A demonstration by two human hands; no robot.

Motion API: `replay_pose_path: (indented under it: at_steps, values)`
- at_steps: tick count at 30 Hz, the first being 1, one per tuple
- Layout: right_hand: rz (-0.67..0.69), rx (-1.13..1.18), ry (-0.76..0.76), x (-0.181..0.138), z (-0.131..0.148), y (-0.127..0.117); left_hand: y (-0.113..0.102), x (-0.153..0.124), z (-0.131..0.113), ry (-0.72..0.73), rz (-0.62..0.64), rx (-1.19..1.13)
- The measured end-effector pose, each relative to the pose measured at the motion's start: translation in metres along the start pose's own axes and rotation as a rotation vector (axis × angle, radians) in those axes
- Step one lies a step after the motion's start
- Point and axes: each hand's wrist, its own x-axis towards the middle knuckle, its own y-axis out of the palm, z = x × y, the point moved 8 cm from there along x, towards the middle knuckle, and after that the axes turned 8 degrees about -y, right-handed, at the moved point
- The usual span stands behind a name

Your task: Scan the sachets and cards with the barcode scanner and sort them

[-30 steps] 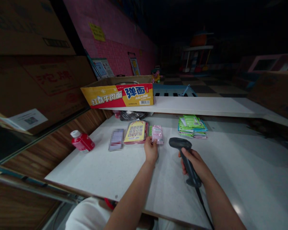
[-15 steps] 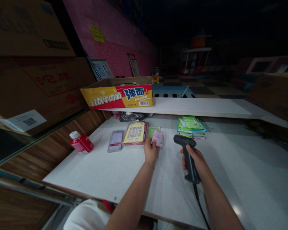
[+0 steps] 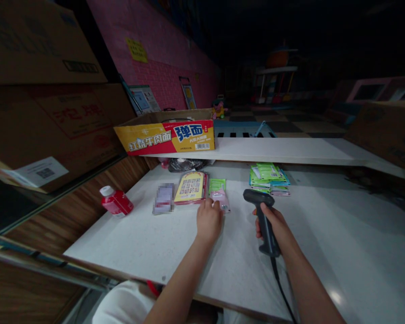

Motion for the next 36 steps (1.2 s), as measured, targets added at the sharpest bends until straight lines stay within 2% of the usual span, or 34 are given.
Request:
replay_pose_path:
  at_steps: [3,7,11,15,29,32,36]
  values:
    - [0.005,-0.001,-0.008,-0.001,0.000,0.002,0.017,0.003,-0.017,0.165,0.106,-0.051]
    - [-0.037,-0.002,-0.040,-0.005,0.004,0.004,0.040,0.014,-0.014,0.145,0.174,-0.081]
    - [-0.034,-0.009,-0.031,-0.004,0.003,0.004,0.046,0.021,-0.010,0.129,0.164,-0.072]
    - [0.005,-0.014,0.000,-0.002,0.000,0.003,0.045,0.024,-0.007,0.104,0.153,-0.088]
    - [-0.002,0.006,0.001,0.001,-0.003,0.001,0.038,0.015,0.001,0.057,0.073,-0.051]
    - [-0.057,0.021,-0.023,0.000,0.003,-0.002,0.031,0.016,-0.006,0.090,0.039,-0.065]
    - [-0.231,0.057,-0.083,0.002,0.014,-0.022,0.023,0.024,-0.029,0.154,0.035,-0.163]
